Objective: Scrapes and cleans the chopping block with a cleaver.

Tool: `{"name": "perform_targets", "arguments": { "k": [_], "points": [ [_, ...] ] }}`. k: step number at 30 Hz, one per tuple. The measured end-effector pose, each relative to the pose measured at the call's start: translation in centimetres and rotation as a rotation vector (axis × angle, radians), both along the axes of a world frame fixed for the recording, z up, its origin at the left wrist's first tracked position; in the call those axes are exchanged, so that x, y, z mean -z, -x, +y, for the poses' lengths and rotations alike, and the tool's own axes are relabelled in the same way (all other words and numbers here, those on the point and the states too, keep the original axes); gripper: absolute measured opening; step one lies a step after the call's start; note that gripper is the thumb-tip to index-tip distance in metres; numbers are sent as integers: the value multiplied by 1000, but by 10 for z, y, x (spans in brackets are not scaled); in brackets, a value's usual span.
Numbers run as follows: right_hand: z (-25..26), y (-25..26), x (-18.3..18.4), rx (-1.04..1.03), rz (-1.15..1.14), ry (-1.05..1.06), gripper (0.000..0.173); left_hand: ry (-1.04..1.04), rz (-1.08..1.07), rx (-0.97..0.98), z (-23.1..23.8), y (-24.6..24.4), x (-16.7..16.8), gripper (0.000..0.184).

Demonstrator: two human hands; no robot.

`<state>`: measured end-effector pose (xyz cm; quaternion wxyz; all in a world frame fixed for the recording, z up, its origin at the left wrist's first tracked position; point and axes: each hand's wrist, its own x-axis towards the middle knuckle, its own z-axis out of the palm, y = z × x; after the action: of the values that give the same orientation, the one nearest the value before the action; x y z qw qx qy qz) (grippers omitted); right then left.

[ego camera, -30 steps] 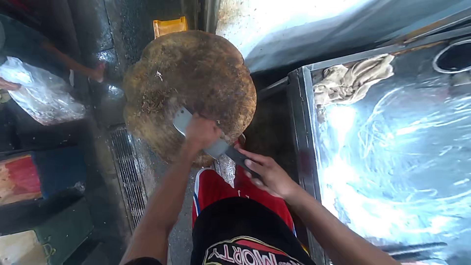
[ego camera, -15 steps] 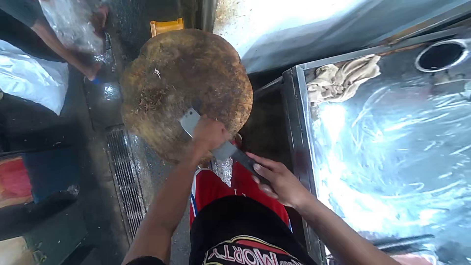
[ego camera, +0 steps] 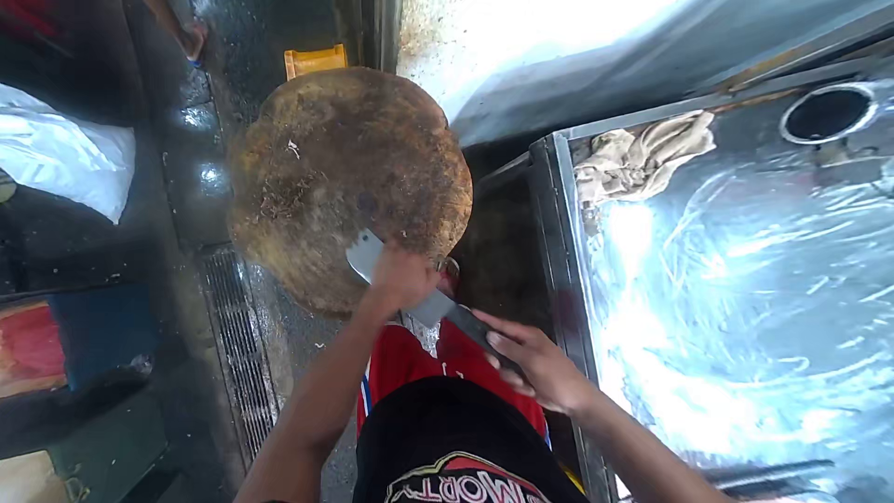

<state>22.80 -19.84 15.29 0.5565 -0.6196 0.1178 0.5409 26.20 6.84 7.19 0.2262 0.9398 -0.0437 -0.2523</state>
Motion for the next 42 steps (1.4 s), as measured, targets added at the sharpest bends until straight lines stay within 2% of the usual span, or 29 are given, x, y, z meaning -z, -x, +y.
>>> {"name": "perform_targets", "arguments": {
  "k": [2,4,6,8,10,12,14,17,19,21,23,24,26,28,31,34,36,38,40,42],
  "points": [
    [2,4,-1,9,-10,-11,50,64,56,25,1,3,-3,44],
    [53,-15,6,-27,-110,-32,48,43,1,20,48,-13,3,42],
    [112,-31,17,-51,-143,-36,45,-62,-68,10,107,-31,14,41],
    [138,-34,24,-32,-118,-57,46,-141,-111,7,138,-40,10,41],
    [114,-22,25,-37,-107,-77,46,-165,-90,-27,118,-28,3,40],
    [55,-7,24,-45,-100,-55,47,-135,-82,-74,59,-5,9,41],
    [-15,6,18,-36,-55,1,50,-48,17,-43,-12,8,11,45],
    [-102,16,-2,65,28,95,53,111,83,56,-104,7,2,49],
    [-130,9,-12,131,63,103,52,155,118,101,-132,-9,-5,49],
    [-117,-18,-16,108,64,108,52,138,152,105,-119,-32,-15,50],
    [-57,-50,-15,16,-3,103,50,102,144,46,-64,-54,-20,49],
    [-23,-57,-15,-15,-32,92,48,83,73,17,-32,-56,-13,46],
    [35,-57,-12,-34,-57,50,47,-3,-45,-5,24,-54,0,44],
    [53,-46,-6,-2,-50,16,45,-104,-41,0,45,-51,-4,45],
    [-1,-33,-3,18,-25,25,47,-104,60,12,-6,-43,-5,48],
    [-87,-29,-16,61,37,68,51,43,139,60,-93,-38,-9,52],
    [-117,-33,-24,90,80,100,53,101,177,102,-124,-44,-14,52],
    [-93,-46,-30,66,64,96,52,114,188,105,-102,-55,-21,50],
    [-25,-60,-26,25,-23,59,50,107,109,91,-36,-72,-19,44],
    [44,-59,-13,23,-67,1,47,21,-44,102,32,-75,0,40]
  ]
}}
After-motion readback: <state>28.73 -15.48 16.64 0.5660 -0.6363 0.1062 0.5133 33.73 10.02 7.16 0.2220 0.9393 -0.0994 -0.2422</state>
